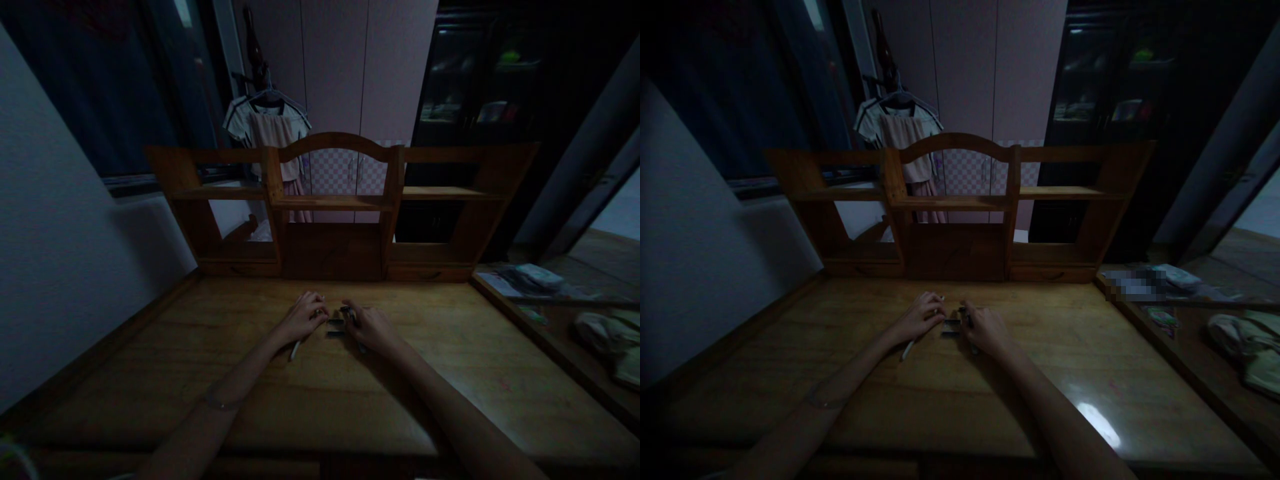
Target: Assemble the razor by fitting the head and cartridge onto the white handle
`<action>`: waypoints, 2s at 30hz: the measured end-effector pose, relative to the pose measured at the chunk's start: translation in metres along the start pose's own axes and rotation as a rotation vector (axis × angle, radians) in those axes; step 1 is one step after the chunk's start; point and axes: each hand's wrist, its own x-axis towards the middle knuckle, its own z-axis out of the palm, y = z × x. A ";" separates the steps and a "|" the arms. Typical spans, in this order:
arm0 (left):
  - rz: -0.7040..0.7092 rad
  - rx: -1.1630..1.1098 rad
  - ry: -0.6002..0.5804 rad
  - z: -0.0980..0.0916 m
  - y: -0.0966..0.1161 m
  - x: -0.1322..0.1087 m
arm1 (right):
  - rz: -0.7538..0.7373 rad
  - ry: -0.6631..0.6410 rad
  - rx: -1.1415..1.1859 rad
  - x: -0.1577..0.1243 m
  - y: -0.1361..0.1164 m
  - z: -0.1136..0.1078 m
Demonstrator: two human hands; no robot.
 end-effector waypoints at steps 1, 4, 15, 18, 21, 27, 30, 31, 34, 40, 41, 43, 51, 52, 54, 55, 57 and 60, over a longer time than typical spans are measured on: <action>0.001 -0.002 0.005 0.000 0.000 0.000 | 0.004 0.000 -0.002 0.000 0.000 0.000; -0.001 -0.002 0.015 0.001 -0.001 0.000 | -0.005 0.011 -0.001 0.000 0.001 0.000; -0.024 0.012 0.025 -0.002 0.002 0.001 | -0.018 -0.016 -0.021 -0.001 0.001 0.000; -0.020 0.012 0.028 -0.003 0.003 0.001 | -0.014 -0.014 -0.032 -0.001 0.002 0.001; -0.020 0.016 0.037 -0.004 0.003 0.001 | -0.019 -0.017 -0.038 -0.001 0.003 0.002; -0.026 0.022 0.052 -0.003 0.001 0.002 | -0.024 -0.025 -0.044 -0.002 0.000 -0.001; -0.033 0.018 0.058 -0.005 0.002 0.003 | -0.007 -0.052 -0.044 -0.003 -0.002 -0.004; -0.035 0.016 0.060 -0.005 0.003 0.003 | -0.007 -0.057 -0.045 -0.003 -0.002 -0.005; -0.051 0.019 0.074 -0.006 0.003 0.004 | -0.005 -0.049 -0.060 -0.003 -0.002 -0.005; -0.086 0.032 0.126 -0.006 0.004 0.005 | 0.049 -0.046 -0.110 -0.002 -0.001 -0.002; -0.088 0.031 0.137 -0.006 0.004 0.005 | 0.053 -0.043 -0.111 -0.002 -0.001 -0.002; -0.094 0.027 0.159 -0.008 0.005 0.006 | 0.059 -0.037 -0.113 -0.001 -0.001 -0.002; -0.146 0.045 0.231 -0.011 0.004 0.007 | 0.071 -0.052 -0.107 -0.002 0.000 -0.003; -0.168 0.045 0.247 -0.011 0.004 0.007 | 0.072 -0.053 -0.108 -0.002 -0.001 -0.004; -0.223 0.033 0.279 -0.011 0.004 0.006 | 0.075 -0.065 -0.106 -0.002 -0.002 -0.005; -0.247 0.021 0.294 -0.010 0.005 0.006 | 0.077 -0.072 -0.106 -0.002 -0.002 -0.006; -0.275 -0.016 0.312 -0.011 0.006 0.006 | 0.089 -0.081 -0.106 -0.003 -0.003 -0.007; -0.283 -0.082 0.338 -0.011 0.007 0.007 | 0.098 -0.082 -0.110 -0.002 -0.002 -0.007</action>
